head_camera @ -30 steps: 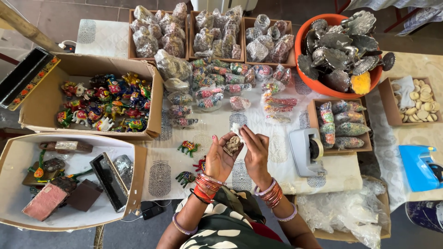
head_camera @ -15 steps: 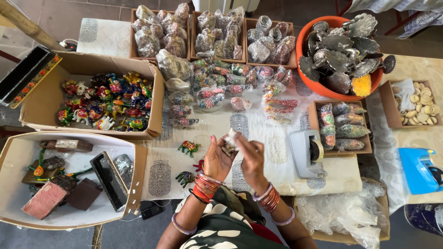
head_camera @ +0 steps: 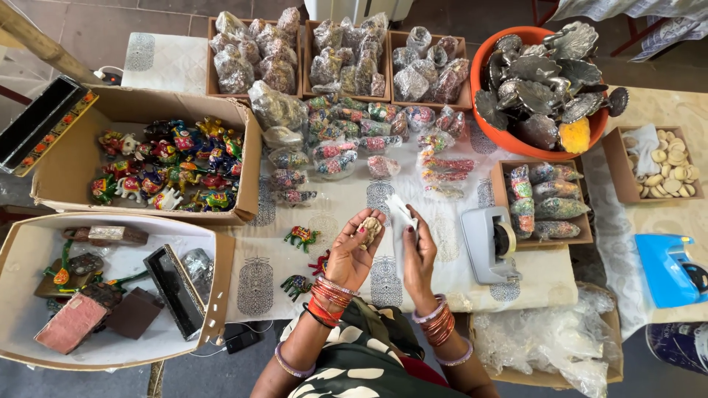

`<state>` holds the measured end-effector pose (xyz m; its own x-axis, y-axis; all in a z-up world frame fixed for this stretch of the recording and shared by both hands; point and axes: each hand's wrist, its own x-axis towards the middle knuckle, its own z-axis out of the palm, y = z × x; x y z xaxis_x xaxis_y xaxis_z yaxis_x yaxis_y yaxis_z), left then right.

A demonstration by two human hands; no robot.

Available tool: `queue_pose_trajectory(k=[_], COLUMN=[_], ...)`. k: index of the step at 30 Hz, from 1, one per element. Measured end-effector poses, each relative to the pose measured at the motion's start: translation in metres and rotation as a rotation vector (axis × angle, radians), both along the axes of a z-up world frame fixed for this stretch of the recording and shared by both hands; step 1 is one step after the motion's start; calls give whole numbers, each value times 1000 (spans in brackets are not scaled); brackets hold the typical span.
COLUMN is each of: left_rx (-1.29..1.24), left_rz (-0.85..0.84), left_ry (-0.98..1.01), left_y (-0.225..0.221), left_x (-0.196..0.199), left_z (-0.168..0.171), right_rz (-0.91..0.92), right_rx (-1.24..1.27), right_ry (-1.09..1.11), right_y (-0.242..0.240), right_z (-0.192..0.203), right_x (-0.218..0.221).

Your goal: The recorder wraps small colorful decorative items, including figurines and elephants, in clear plastic packaging.

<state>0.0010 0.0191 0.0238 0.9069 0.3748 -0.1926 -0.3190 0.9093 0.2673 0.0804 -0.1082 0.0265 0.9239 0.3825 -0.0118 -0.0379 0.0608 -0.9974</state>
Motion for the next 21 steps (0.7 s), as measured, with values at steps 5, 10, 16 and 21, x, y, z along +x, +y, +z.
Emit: queue_pose_trajectory(k=[5,10,16,21], left_rx=[-38,91,-14,41], left_rz=[57,109,28,40], left_ry=[-9,61,138,174], left_y=[0,-5,-8,15], left_x=[4,3,-1,-4], left_z=[-6,-32,-38,-22], right_rz=[112,210,206,346], right_rx=[23,82,-204,-351], right_ry=[4,-105,-343,-713], right_y=[11,26,31,17], right_z=[-6,25,11,-15], right_x=[-34,-35,-40,-62])
